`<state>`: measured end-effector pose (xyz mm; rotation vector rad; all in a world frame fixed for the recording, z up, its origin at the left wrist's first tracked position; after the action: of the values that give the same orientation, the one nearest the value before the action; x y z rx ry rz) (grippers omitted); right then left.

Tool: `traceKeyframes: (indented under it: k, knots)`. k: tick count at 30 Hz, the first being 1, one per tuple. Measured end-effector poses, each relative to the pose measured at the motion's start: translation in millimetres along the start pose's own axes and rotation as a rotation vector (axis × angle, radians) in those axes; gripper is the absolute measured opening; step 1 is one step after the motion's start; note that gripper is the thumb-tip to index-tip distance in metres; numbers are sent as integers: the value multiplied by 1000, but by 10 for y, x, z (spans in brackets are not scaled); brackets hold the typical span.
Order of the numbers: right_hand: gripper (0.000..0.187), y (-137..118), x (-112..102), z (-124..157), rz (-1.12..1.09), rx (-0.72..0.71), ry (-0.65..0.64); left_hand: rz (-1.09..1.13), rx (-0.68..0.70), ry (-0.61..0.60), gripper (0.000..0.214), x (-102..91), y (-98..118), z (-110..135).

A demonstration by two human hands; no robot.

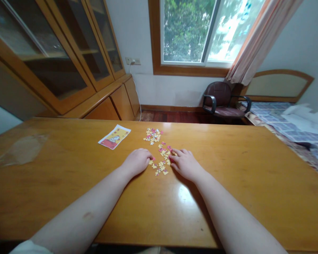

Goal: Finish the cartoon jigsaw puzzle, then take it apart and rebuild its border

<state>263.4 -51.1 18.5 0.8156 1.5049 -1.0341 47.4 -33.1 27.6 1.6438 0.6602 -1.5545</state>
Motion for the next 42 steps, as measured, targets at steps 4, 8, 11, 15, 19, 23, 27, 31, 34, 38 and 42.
traceKeyframes:
  k: [4,8,11,15,19,23,27,31,34,38,42]
  knots:
    - [27,43,2,-6,-8,-3,-6,-8,-97,-17,31,-23,-39,14]
    - [22,59,-13,-25,-42,14,-15,-34,-56,-13,26,-30,-8,29]
    - [20,45,-19,-37,-50,39,7,-35,84,7,24,-32,67,42]
    - [18,46,-1,-51,-40,72,3,-53,121,11,20,-64,89,69]
    - [15,81,6,-56,-27,106,-32,-52,40,-35,18,-105,36,102]
    - [14,107,-10,-52,-45,103,-64,7,2,-68,16,-96,30,115]
    - [11,114,-23,-54,-110,55,-85,33,70,-11,8,-29,97,69]
    - [8,121,-39,-49,-188,0,-117,45,72,53,11,41,119,11]
    - [11,122,-59,-29,-235,-38,-162,91,147,65,15,31,127,12]
    - [12,70,-61,14,-309,-108,-249,110,339,37,19,-29,169,72]
    - [16,-90,-16,53,-358,-186,-294,70,309,-5,20,-7,179,79]
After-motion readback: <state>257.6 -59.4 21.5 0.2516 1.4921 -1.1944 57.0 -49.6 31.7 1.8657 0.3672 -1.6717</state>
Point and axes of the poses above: each hand's wrist, its own z-axis away from the middle knuckle, its own x-axis out of the palm, y = z × x, the point moved 3 cm from there along -z, towards the middle knuckle, and after that the axes turned 10 degrees about x, right-handed, at the moved point
